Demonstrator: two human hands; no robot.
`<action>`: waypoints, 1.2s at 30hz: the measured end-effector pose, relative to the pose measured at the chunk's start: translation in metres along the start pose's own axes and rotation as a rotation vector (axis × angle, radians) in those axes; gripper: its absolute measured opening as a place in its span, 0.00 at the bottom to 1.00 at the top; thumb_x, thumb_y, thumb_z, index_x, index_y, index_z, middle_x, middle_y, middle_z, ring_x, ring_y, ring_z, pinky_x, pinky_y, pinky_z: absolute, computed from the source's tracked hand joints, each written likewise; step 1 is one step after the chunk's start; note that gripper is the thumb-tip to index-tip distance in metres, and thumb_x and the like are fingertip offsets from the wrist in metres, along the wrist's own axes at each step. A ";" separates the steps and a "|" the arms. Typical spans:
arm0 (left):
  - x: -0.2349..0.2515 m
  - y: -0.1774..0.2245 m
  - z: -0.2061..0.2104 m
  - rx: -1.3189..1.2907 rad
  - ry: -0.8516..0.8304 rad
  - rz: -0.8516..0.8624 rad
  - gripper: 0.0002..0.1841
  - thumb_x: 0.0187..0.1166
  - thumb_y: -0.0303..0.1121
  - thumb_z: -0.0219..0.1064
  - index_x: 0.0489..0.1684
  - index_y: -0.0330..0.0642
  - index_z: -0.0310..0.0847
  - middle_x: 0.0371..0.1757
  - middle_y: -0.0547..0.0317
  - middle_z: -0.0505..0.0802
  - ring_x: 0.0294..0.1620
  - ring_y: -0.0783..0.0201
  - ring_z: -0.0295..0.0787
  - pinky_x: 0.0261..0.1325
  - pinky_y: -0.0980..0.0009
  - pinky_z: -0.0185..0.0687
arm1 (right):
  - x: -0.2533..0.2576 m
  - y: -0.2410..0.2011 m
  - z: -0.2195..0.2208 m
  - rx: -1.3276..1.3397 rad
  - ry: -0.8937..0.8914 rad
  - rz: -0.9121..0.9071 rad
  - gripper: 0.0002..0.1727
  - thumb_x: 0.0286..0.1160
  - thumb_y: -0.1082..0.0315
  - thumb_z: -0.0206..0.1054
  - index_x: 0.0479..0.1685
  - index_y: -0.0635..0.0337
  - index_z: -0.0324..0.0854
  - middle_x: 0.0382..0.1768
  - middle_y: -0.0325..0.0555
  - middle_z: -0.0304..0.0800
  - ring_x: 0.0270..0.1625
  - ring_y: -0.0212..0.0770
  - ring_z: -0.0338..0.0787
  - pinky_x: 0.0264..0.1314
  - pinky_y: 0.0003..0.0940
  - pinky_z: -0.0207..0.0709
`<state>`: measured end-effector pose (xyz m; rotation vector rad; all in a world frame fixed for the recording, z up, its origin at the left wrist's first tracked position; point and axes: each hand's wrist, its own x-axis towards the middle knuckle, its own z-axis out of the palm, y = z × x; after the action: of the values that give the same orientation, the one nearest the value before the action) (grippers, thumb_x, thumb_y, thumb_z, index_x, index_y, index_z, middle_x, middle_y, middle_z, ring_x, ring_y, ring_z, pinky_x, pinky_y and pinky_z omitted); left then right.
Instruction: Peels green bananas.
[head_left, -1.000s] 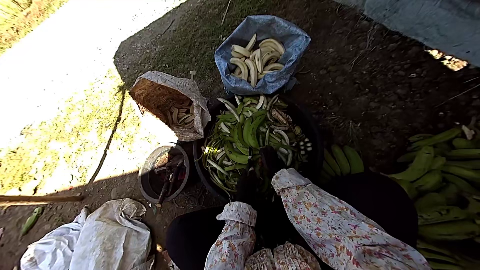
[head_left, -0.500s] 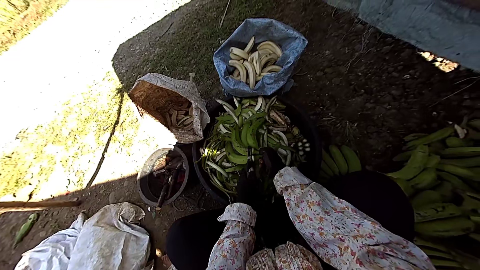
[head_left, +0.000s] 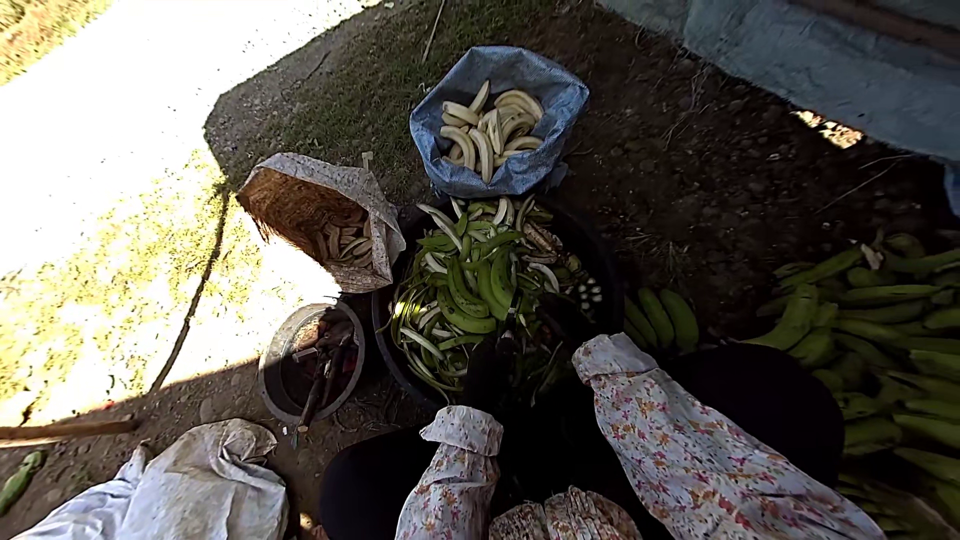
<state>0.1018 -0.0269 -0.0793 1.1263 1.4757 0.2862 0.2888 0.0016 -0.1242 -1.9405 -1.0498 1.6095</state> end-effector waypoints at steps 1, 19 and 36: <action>0.002 0.001 0.001 0.032 -0.004 -0.009 0.23 0.94 0.50 0.50 0.65 0.38 0.77 0.26 0.57 0.84 0.20 0.64 0.83 0.28 0.67 0.85 | 0.000 0.000 -0.001 -0.015 0.002 -0.015 0.22 0.93 0.58 0.51 0.76 0.61 0.71 0.48 0.56 0.83 0.38 0.44 0.84 0.45 0.43 0.80; 0.018 -0.005 0.009 0.084 -0.051 -0.111 0.28 0.93 0.56 0.46 0.69 0.40 0.75 0.31 0.53 0.85 0.23 0.60 0.85 0.29 0.61 0.87 | 0.004 0.014 0.011 0.301 0.035 -0.003 0.21 0.93 0.61 0.51 0.77 0.60 0.69 0.40 0.47 0.78 0.29 0.35 0.79 0.34 0.31 0.78; 0.017 -0.037 0.019 0.414 0.024 -0.081 0.30 0.93 0.55 0.43 0.73 0.38 0.76 0.56 0.38 0.90 0.53 0.44 0.90 0.60 0.42 0.83 | -0.008 0.016 0.029 0.234 0.010 0.013 0.24 0.95 0.59 0.48 0.80 0.63 0.65 0.46 0.53 0.81 0.34 0.39 0.83 0.41 0.37 0.81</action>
<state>0.1037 -0.0397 -0.1219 1.3870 1.6425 -0.0681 0.2655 -0.0191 -0.1380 -1.8012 -0.8067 1.6472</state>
